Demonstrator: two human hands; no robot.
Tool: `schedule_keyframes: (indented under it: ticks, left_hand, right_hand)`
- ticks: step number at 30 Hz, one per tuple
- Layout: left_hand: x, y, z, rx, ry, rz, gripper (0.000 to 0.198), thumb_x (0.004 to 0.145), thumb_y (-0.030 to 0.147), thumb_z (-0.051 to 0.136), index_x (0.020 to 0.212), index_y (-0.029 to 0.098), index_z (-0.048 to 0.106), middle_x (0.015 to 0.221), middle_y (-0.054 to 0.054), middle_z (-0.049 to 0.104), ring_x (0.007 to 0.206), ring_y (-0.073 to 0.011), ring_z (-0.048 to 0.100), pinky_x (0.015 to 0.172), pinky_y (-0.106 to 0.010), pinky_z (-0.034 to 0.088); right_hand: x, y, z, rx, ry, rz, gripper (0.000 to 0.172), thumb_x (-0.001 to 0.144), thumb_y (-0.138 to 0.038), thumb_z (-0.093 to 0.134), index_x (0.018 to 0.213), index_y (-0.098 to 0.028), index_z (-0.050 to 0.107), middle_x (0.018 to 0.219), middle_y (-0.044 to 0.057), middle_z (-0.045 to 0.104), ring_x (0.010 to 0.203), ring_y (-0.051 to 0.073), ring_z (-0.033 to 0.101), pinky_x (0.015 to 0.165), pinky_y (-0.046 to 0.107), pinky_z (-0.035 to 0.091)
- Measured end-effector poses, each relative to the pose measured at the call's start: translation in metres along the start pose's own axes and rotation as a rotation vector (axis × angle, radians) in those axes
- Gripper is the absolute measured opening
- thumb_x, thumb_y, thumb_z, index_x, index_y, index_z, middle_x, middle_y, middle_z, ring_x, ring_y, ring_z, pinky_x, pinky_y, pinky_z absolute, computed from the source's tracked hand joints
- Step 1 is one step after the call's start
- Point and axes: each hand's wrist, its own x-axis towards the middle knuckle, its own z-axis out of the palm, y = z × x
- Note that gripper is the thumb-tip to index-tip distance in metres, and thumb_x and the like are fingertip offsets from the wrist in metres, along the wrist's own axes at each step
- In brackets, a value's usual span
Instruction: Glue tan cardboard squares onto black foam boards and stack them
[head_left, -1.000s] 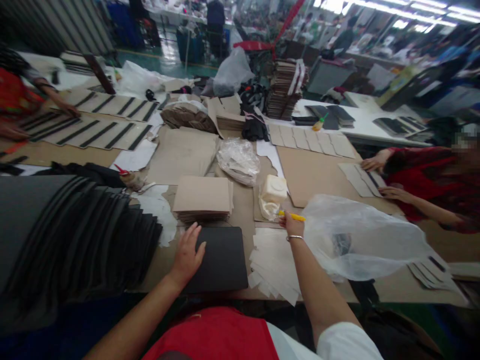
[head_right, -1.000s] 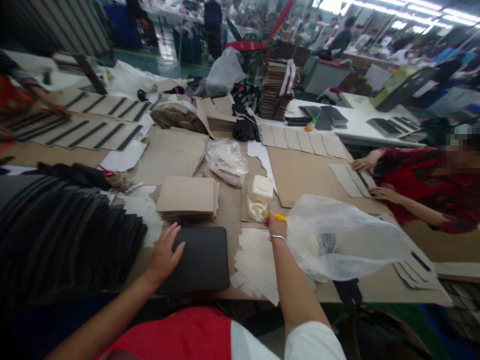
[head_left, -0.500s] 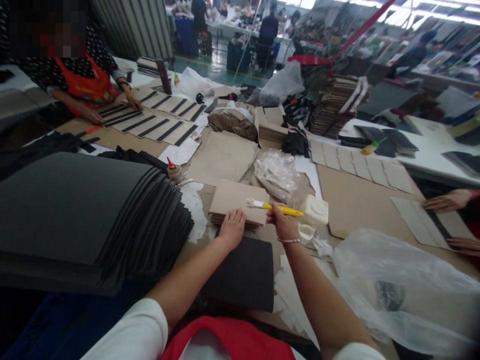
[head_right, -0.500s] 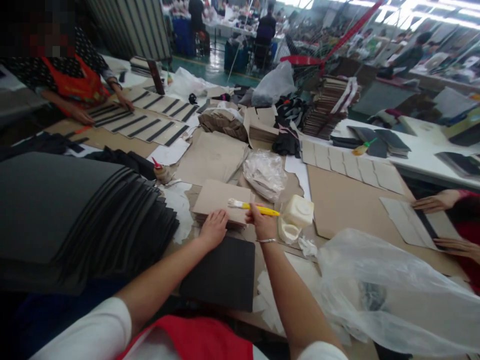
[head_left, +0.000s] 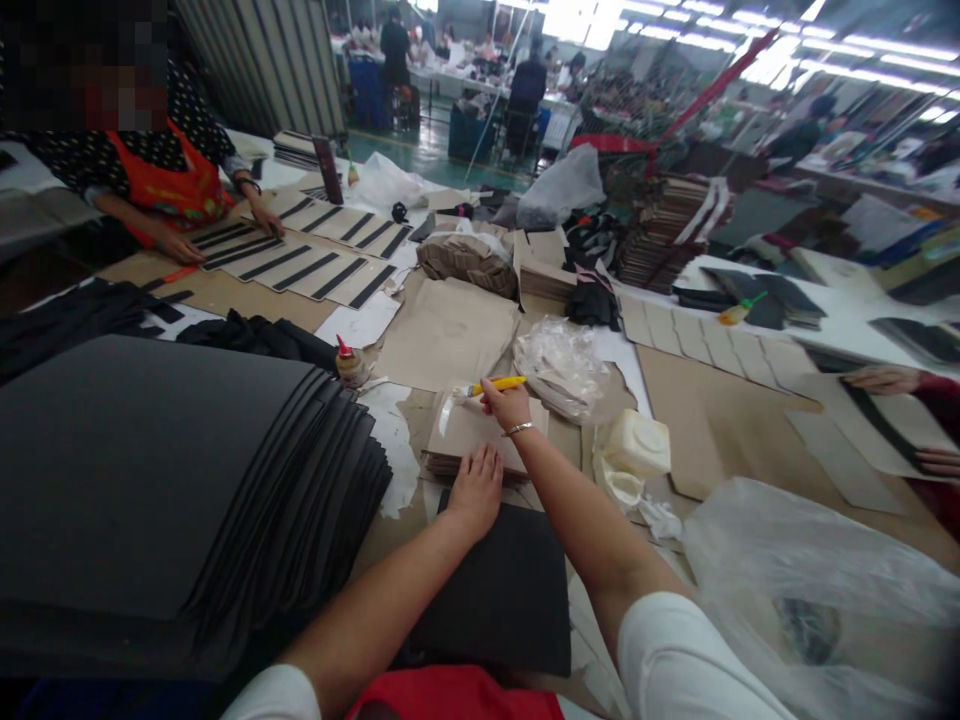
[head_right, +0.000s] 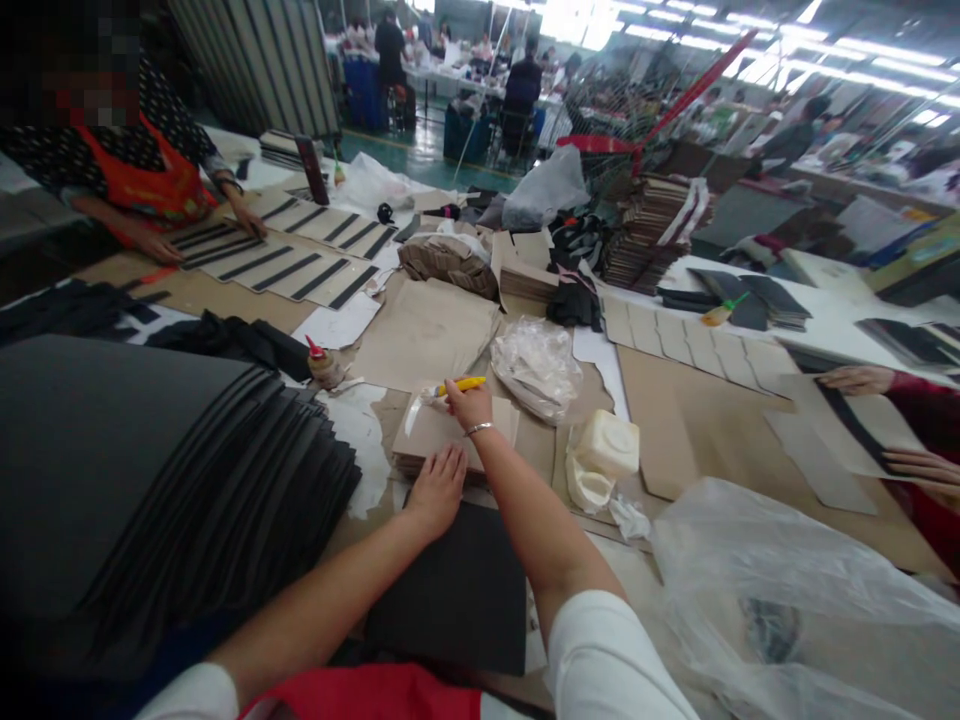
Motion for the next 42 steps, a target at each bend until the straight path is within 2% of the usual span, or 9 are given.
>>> schedule_keyframes:
  ticks: [7, 12, 16, 20, 23, 28, 34, 37, 42]
  left_hand:
    - [0.0, 0.002, -0.012, 0.034, 0.01, 0.014, 0.047, 0.091, 0.018, 0.03, 0.135, 0.006, 0.042, 0.142, -0.018, 0.038, 0.131, -0.0296, 0.034, 0.105, -0.047, 0.029]
    - [0.014, 0.001, -0.03, 0.022, 0.05, 0.012, 0.033, 0.09, 0.019, 0.036, 0.115, 0.015, 0.056, 0.131, -0.013, 0.05, 0.111, -0.0279, 0.049, 0.086, -0.044, 0.042]
    - [0.03, -0.002, -0.04, 0.025, 0.024, -0.019, 0.019, 0.085, 0.023, 0.049, 0.099, 0.015, 0.058, 0.112, -0.013, 0.057, 0.1, -0.0268, 0.051, 0.078, -0.039, 0.043]
    - [0.037, -0.005, -0.044, 0.026, -0.019, 0.018, 0.025, 0.079, 0.028, 0.062, 0.098, 0.013, 0.056, 0.1, -0.011, 0.057, 0.096, -0.0238, 0.051, 0.081, -0.034, 0.042]
    - [0.038, -0.009, -0.047, 0.054, -0.041, 0.044, 0.027, 0.078, 0.032, 0.064, 0.096, 0.013, 0.057, 0.099, -0.011, 0.057, 0.095, -0.0239, 0.052, 0.081, -0.033, 0.042]
    - [0.049, -0.019, -0.062, 0.045, -0.166, 0.103, 0.033, 0.075, 0.037, 0.066, 0.097, 0.014, 0.059, 0.099, -0.012, 0.06, 0.097, -0.0254, 0.056, 0.076, -0.031, 0.043]
    - [0.058, -0.026, -0.07, 0.028, -0.28, 0.153, 0.029, 0.079, 0.038, 0.06, 0.097, 0.015, 0.062, 0.096, -0.01, 0.063, 0.09, -0.0228, 0.059, 0.075, -0.03, 0.043]
    - [0.047, -0.025, -0.067, -0.048, -0.127, 0.135, 0.018, 0.082, 0.026, 0.05, 0.094, 0.016, 0.06, 0.094, -0.009, 0.062, 0.089, -0.0204, 0.058, 0.076, -0.028, 0.043]
    - [0.009, -0.025, -0.08, -0.213, 0.433, -0.168, 0.008, 0.08, 0.017, 0.045, 0.078, 0.017, 0.053, 0.083, -0.007, 0.058, 0.08, -0.0172, 0.057, 0.073, -0.027, 0.045]
  right_hand:
    - [-0.002, 0.014, -0.074, -0.094, 0.124, 0.072, 0.014, 0.075, -0.031, 0.056, 0.071, -0.018, 0.058, 0.048, -0.004, 0.055, 0.036, 0.009, 0.051, 0.035, 0.018, 0.042]
    - [-0.021, 0.018, -0.123, -0.154, 0.263, 0.086, 0.015, 0.076, -0.032, 0.056, 0.073, -0.017, 0.059, 0.049, -0.003, 0.056, 0.038, 0.009, 0.052, 0.036, 0.018, 0.043]
    - [-0.05, 0.024, -0.133, -0.22, 0.202, 0.052, 0.018, 0.078, -0.034, 0.053, 0.076, -0.017, 0.06, 0.05, -0.003, 0.056, 0.038, 0.009, 0.052, 0.037, 0.018, 0.042]
    - [-0.095, 0.034, -0.14, -0.22, 0.098, 0.03, 0.022, 0.077, -0.038, 0.054, 0.074, -0.017, 0.059, 0.049, -0.004, 0.055, 0.038, 0.008, 0.051, 0.037, 0.017, 0.041]
    - [-0.12, 0.031, -0.147, -0.145, 0.138, 0.057, 0.026, 0.075, -0.042, 0.057, 0.076, -0.016, 0.059, 0.048, -0.004, 0.054, 0.037, 0.008, 0.05, 0.036, 0.017, 0.041]
    - [-0.133, 0.018, -0.157, 0.096, 0.319, -0.055, 0.043, 0.077, -0.053, 0.055, 0.098, -0.016, 0.059, 0.063, -0.001, 0.062, 0.043, 0.009, 0.056, 0.042, 0.019, 0.047]
    - [-0.14, 0.042, -0.142, 0.081, 0.292, -0.184, 0.045, 0.086, -0.054, 0.042, 0.115, -0.02, 0.051, 0.082, 0.003, 0.066, 0.048, 0.009, 0.059, 0.045, 0.021, 0.049]
    - [-0.138, 0.063, -0.126, -0.007, 0.27, -0.244, 0.036, 0.09, -0.048, 0.037, 0.111, -0.02, 0.048, 0.086, 0.003, 0.066, 0.054, 0.009, 0.06, 0.051, 0.021, 0.049]
    - [-0.127, 0.067, -0.098, -0.47, 0.117, -0.278, 0.016, 0.088, -0.031, 0.044, 0.092, -0.02, 0.055, 0.082, 0.005, 0.065, 0.073, 0.015, 0.061, 0.065, 0.024, 0.045]
